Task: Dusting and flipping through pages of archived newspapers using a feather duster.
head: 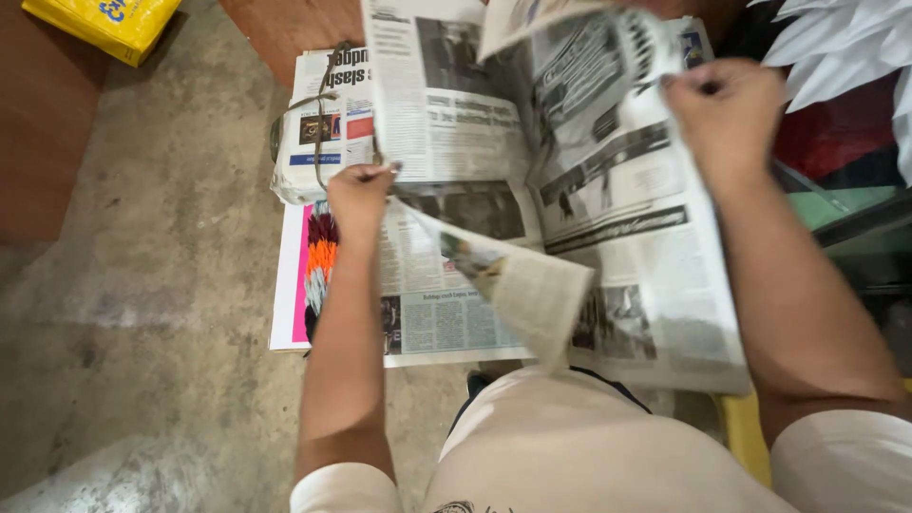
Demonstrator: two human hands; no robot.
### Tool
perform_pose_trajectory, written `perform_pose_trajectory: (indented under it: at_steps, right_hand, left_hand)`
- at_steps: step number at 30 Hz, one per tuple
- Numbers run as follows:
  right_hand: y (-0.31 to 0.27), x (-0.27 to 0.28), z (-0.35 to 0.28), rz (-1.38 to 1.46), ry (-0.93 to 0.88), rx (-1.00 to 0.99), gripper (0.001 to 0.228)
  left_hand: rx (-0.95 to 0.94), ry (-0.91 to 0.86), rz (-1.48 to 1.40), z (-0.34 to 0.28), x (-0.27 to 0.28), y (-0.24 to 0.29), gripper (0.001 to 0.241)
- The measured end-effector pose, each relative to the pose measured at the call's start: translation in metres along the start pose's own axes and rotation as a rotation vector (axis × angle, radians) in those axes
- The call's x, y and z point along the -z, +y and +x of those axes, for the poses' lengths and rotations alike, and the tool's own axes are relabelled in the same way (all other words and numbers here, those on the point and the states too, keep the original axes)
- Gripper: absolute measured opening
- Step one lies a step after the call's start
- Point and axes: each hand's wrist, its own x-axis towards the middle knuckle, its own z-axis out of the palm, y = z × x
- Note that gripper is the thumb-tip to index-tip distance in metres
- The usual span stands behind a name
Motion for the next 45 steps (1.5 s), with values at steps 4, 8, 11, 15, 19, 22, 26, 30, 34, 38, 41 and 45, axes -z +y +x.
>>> perform_pose_trajectory:
  at_steps: [4, 8, 11, 15, 19, 22, 26, 30, 34, 38, 41, 45]
  right_hand:
    - [0.055, 0.012, 0.002, -0.019, 0.036, -0.035, 0.021]
    - [0.093, 0.015, -0.006, -0.091, 0.043, -0.052, 0.025]
    - [0.114, 0.019, -0.015, -0.203, 0.030, -0.102, 0.022]
    - [0.111, 0.036, -0.020, -0.222, 0.006, -0.110, 0.016]
    - [0.107, 0.032, -0.015, -0.182, -0.033, -0.072, 0.021]
    - [0.053, 0.018, -0.008, -0.070, -0.077, -0.001, 0.015]
    - [-0.059, -0.004, 0.007, 0.082, -0.228, -0.032, 0.004]
    - [-0.116, -0.025, 0.011, 0.126, -0.288, 0.041, 0.011]
    - [-0.158, -0.040, 0.001, 0.112, -0.504, 0.047, 0.010]
    - [-0.167, -0.063, -0.011, -0.195, -0.432, 0.216, 0.009]
    - [-0.152, -0.070, 0.002, -0.120, -0.485, 0.166, 0.009]
    - [-0.128, -0.051, 0.002, -0.015, -0.471, 0.014, 0.007]
  left_hand:
    - [0.174, -0.021, -0.036, 0.041, 0.020, -0.070, 0.019]
    - [0.118, 0.006, 0.341, 0.055, 0.037, -0.102, 0.017]
    - [0.098, 0.124, 0.387, 0.059, 0.033, -0.123, 0.018]
    - [0.016, 0.179, 0.454, 0.049, 0.037, -0.103, 0.014]
    - [0.021, 0.208, 0.493, 0.044, 0.027, -0.090, 0.019]
    - [-0.270, 0.272, 0.605, 0.011, -0.017, -0.063, 0.038]
    - [-0.596, -0.268, 0.759, -0.092, -0.142, -0.005, 0.017]
    - [-0.713, -0.614, 0.920, -0.181, -0.177, -0.036, 0.068]
    - [-0.648, -0.814, 1.084, -0.191, -0.178, -0.107, 0.086]
    - [-0.926, -0.578, 1.023, -0.177, -0.147, -0.140, 0.099]
    - [-0.656, -0.912, 1.021, -0.169, -0.134, -0.132, 0.083]
    - [-0.557, -0.890, 0.882, -0.172, -0.139, -0.111, 0.092]
